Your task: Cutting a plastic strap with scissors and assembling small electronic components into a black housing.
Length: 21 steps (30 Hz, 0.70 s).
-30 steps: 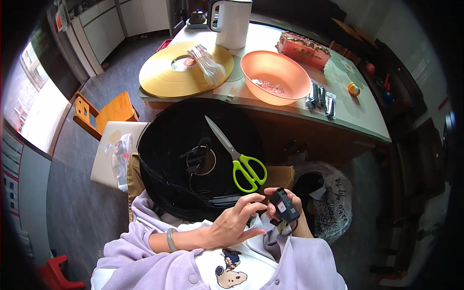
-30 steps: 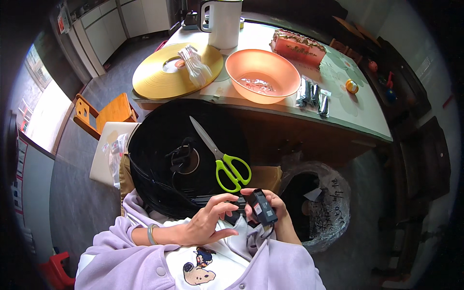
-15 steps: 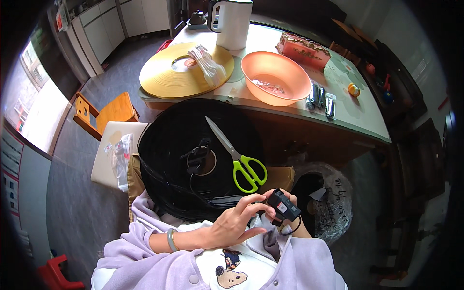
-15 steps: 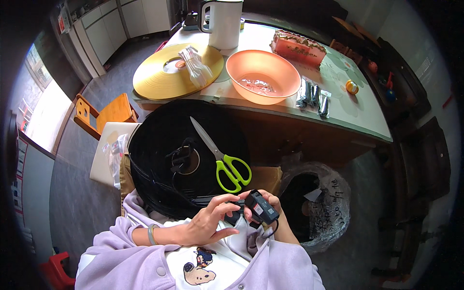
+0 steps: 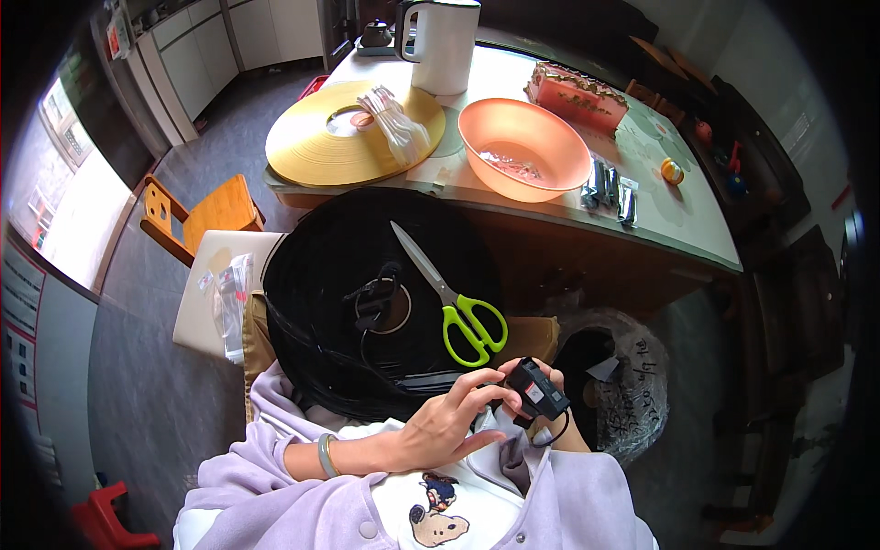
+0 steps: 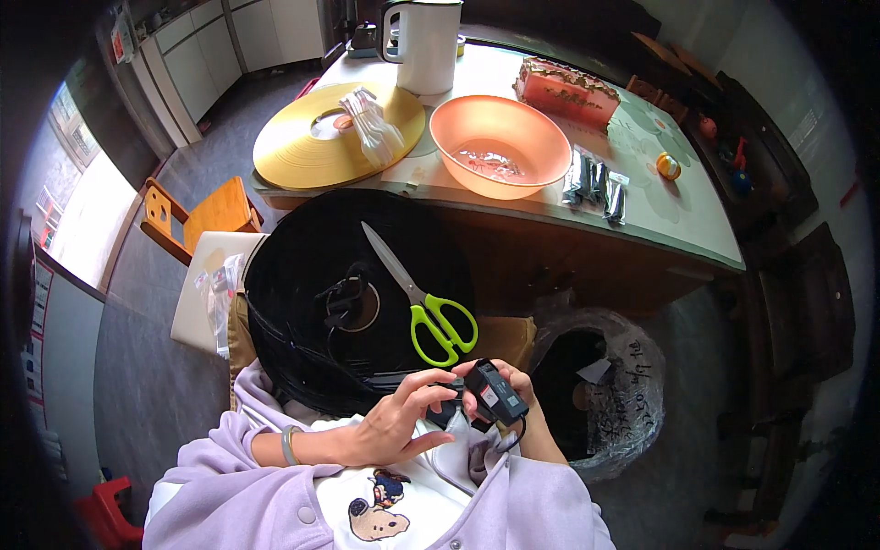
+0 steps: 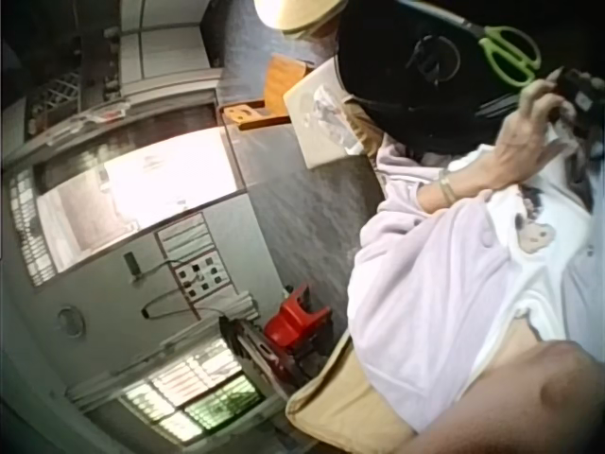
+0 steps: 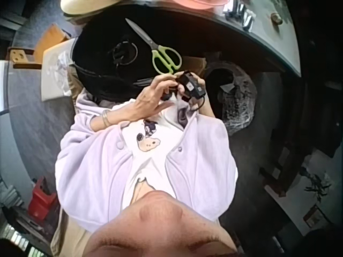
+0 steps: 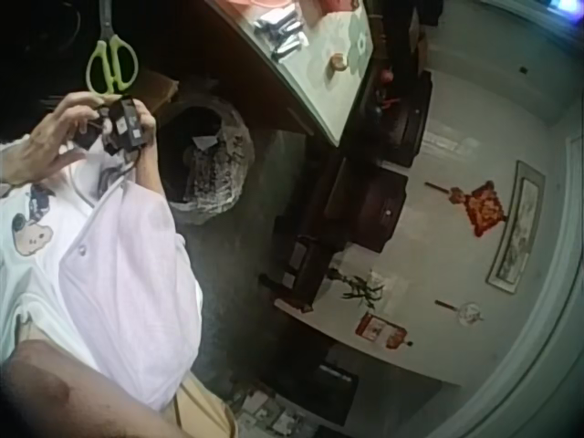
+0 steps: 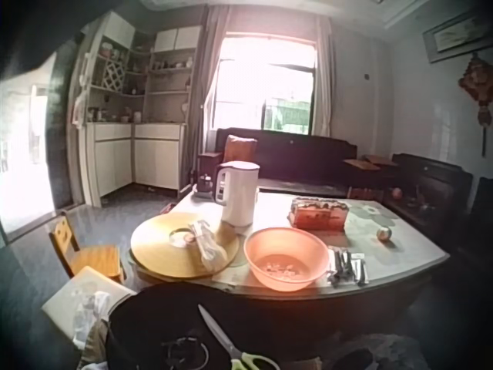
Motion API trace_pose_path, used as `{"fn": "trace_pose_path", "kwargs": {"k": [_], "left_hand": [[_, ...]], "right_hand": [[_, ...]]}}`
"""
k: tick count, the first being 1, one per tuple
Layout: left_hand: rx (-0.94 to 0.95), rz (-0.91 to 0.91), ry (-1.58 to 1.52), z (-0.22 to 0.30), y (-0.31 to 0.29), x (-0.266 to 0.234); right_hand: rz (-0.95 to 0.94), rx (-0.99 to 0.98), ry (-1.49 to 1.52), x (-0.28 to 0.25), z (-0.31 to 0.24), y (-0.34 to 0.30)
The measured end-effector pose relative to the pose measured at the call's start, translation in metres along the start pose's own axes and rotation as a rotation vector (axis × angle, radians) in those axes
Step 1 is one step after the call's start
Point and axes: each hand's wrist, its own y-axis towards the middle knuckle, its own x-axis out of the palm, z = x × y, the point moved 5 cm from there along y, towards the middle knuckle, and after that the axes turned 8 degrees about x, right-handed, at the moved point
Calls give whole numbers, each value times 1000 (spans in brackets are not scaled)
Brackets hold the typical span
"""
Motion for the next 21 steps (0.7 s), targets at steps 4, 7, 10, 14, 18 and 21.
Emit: {"fn": "trace_pose_path", "kwargs": {"k": [4,7,10,14,18,21], "left_hand": [[38,51,-2,1,1,-2],[30,45,-3,1,1,-2],[21,44,6,1,1,-2],[15,42,11,2,2,-3],[-8,29,24,1,0,-2],[-24,10,38,-1,-2,2]], "right_hand": [[-140,-45,138,3,-1,4],[-146,-46,127,4,-1,6],[-148,-47,115,5,-3,7],[-31,-84,109,3,-6,8],[180,-174,182,-8,-12,12],[167,-216,307,-17,-15,13]]}}
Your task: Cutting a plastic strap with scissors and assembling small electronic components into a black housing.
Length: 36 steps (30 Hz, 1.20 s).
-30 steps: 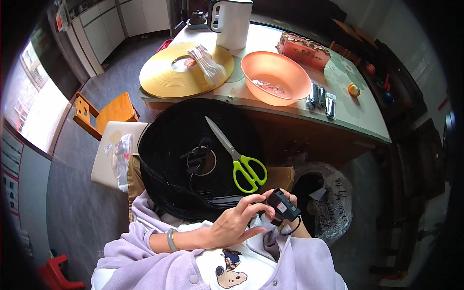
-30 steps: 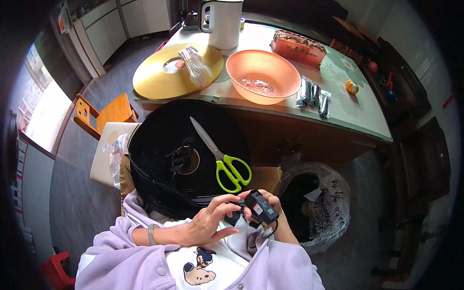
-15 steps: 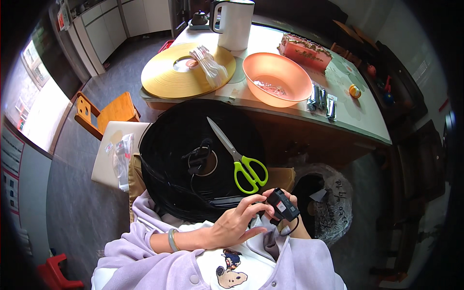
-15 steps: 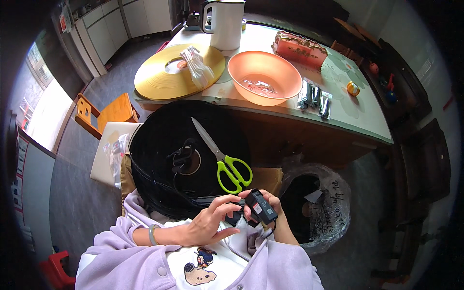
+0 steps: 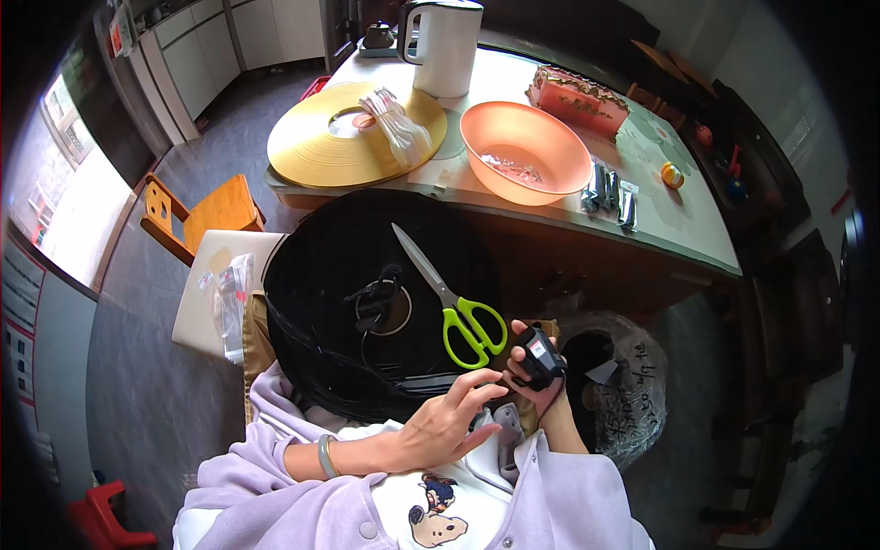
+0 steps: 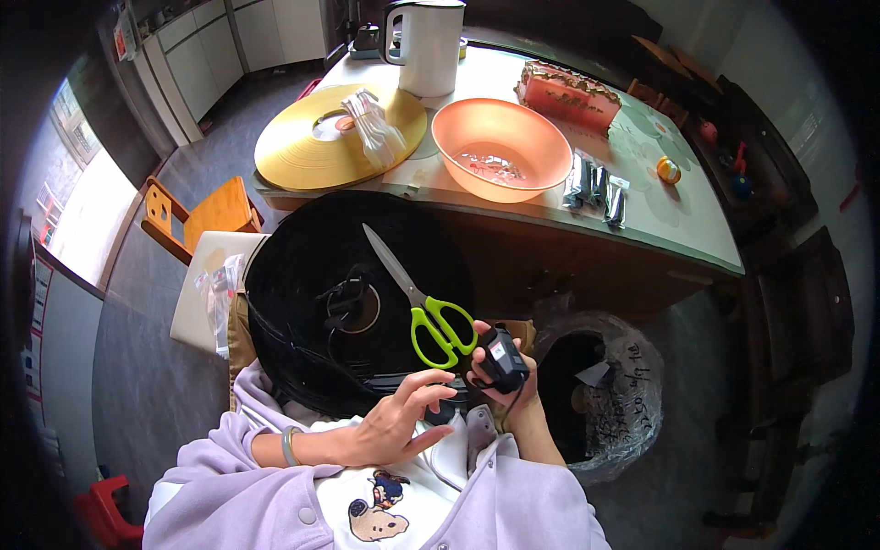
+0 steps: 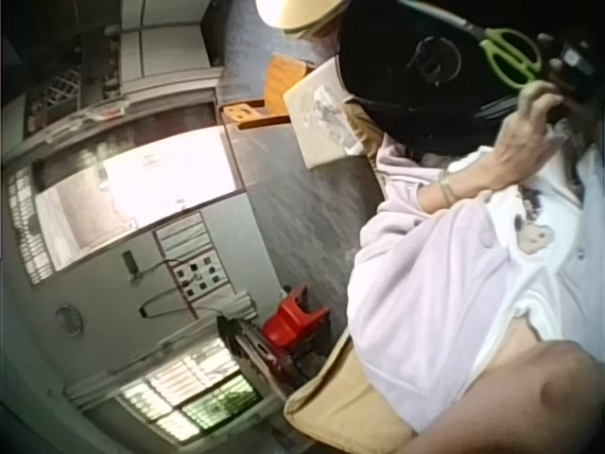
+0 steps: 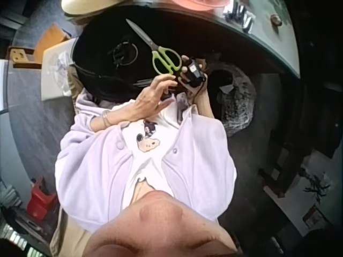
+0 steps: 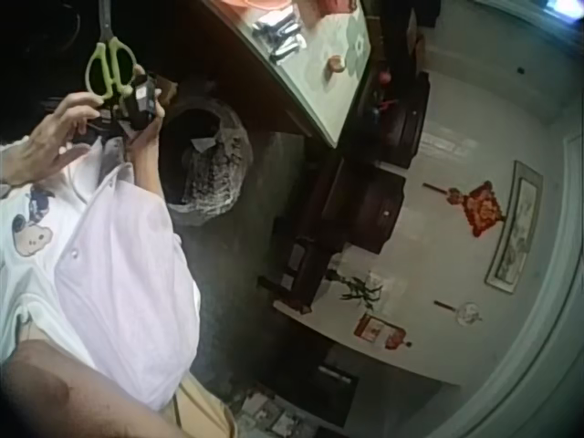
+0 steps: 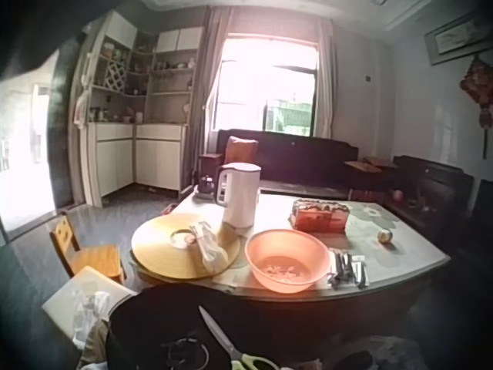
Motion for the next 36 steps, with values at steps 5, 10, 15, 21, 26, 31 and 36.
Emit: {"fn": "trace_pose_path", "kwargs": {"k": [5,10,15,21,26,31,36], "left_hand": [[-20,-27,33,-2,-1,2],[-20,-33,44,-3,-1,3],[-28,-36,44,-3,-1,3],[-8,-45,48,-1,1,2],[55,-26,92,1,3,0],[54,-32,80,1,3,2],[24,-54,85,-1,2,3]], "right_hand": [[-327,86,-92,2,-3,-4],[-390,135,-136,2,-1,-8],[-388,123,-156,4,2,-8],[-374,123,-304,7,3,-11],[-309,113,-351,3,4,-12],[-238,95,-407,-2,2,-15],[-166,65,-418,2,3,-15]]}}
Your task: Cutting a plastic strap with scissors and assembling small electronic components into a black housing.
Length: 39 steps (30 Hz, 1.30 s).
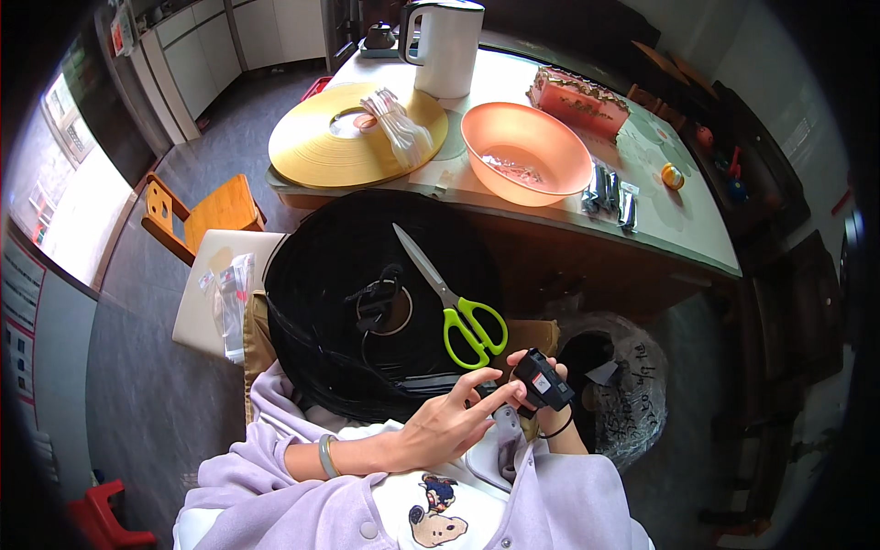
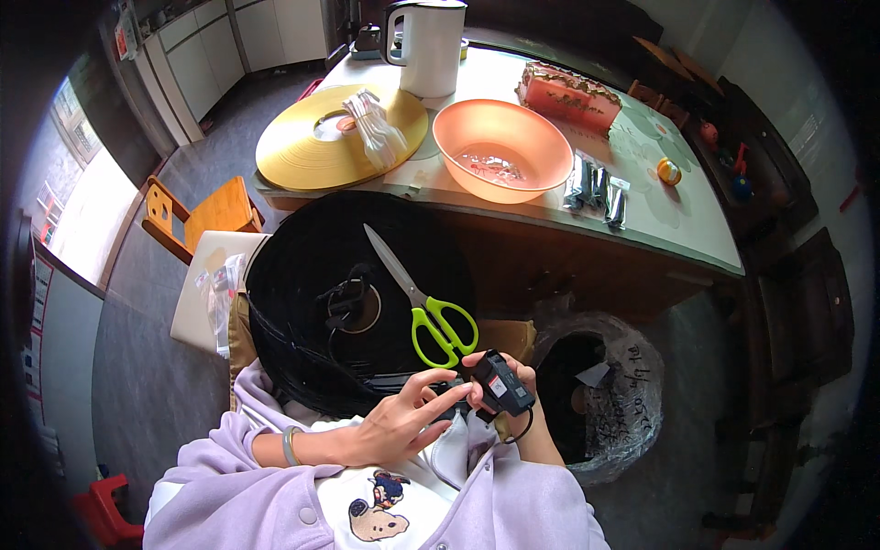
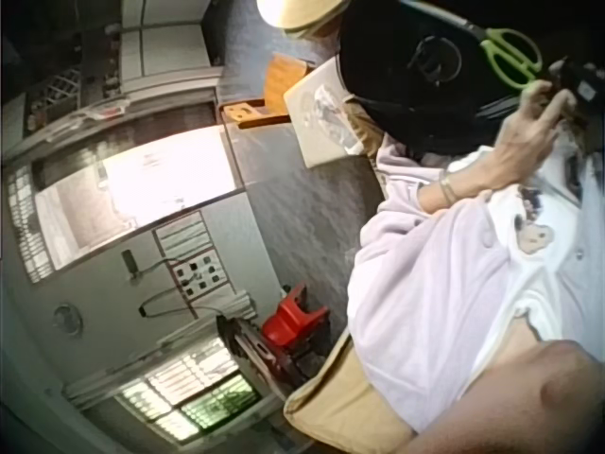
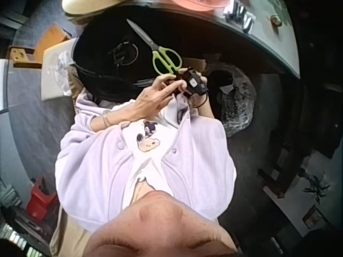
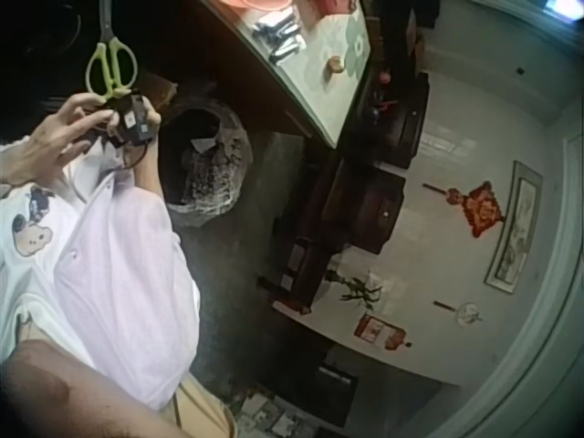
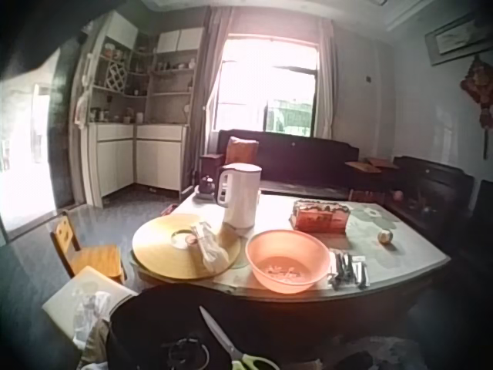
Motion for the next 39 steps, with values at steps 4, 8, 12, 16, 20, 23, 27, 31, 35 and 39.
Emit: {"fn": "trace_pose_path", "kwargs": {"k": [4,8,12,16,20,23,27,31,35,39], "left_hand": [[-40,-27,-8,-1,0,1],[-44,-34,-3,-1,0,1],[-52,-42,-6,-2,-1,1],[-60,-47,-10,-2,0,1],[-62,-46,1,-2,0,1],[-65,-55,0,-3,0,1],[-49,-61,14,-3,0,1],[-34,-63,35,-3,0,1],[-19,-62,53,-3,1,1],[-9,-59,59,-2,1,2]], "right_hand": [[43,5,-17,2,0,0],[72,-2,-30,5,0,1],[32,-30,134,8,0,2],[-23,-20,173,10,0,2],[86,17,-43,4,1,1],[-29,15,148,4,3,4],[34,46,85,6,1,3],[202,52,2,-1,3,0],[113,66,-3,0,3,4],[-34,49,5,-8,4,1]]}}
